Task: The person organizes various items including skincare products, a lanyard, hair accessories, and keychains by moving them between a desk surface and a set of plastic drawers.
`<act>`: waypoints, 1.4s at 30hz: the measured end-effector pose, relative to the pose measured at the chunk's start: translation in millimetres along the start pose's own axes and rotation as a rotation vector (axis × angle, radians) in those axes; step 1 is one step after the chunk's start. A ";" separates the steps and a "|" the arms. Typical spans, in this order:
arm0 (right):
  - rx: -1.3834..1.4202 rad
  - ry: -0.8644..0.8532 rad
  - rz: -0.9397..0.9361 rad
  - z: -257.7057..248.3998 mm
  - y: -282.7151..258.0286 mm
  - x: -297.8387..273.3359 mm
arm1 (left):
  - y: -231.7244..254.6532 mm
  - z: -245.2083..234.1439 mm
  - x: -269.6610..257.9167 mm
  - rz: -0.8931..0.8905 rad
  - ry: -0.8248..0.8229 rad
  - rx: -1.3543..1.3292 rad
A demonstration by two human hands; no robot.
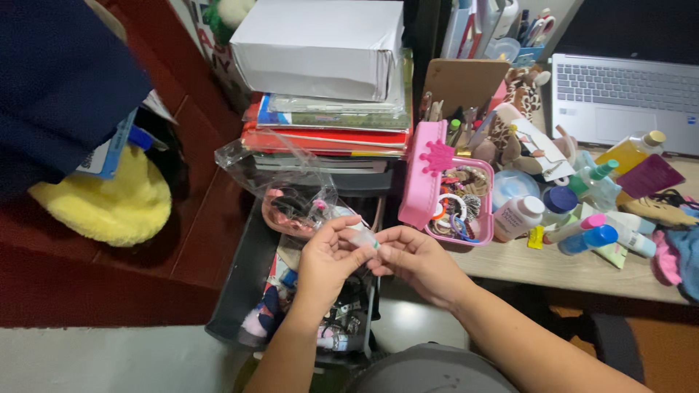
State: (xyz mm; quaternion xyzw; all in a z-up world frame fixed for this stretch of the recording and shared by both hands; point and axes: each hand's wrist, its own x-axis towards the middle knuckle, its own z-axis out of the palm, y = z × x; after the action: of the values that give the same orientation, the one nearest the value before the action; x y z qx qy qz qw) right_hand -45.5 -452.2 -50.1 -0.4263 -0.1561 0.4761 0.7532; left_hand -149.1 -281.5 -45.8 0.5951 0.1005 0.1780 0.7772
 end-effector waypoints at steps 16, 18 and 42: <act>-0.401 0.173 -0.471 -19.2 12.0 -2.2 | -14.2 39.0 0.6 -0.101 0.061 -0.208; -0.374 0.195 -0.376 -17.1 4.7 -5.4 | -19.7 38.1 2.6 -0.082 0.069 -0.189; -1.339 0.579 -0.144 -143.6 -36.5 -32.1 | -53.8 22.8 -3.4 -0.214 0.279 0.936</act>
State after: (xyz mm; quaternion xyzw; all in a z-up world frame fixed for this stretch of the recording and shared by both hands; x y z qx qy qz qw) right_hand 52.0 -557.0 -100.1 -0.8926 -0.2360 0.0965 0.3719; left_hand -135.4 -315.4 -91.5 0.8369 0.3331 0.1112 0.4199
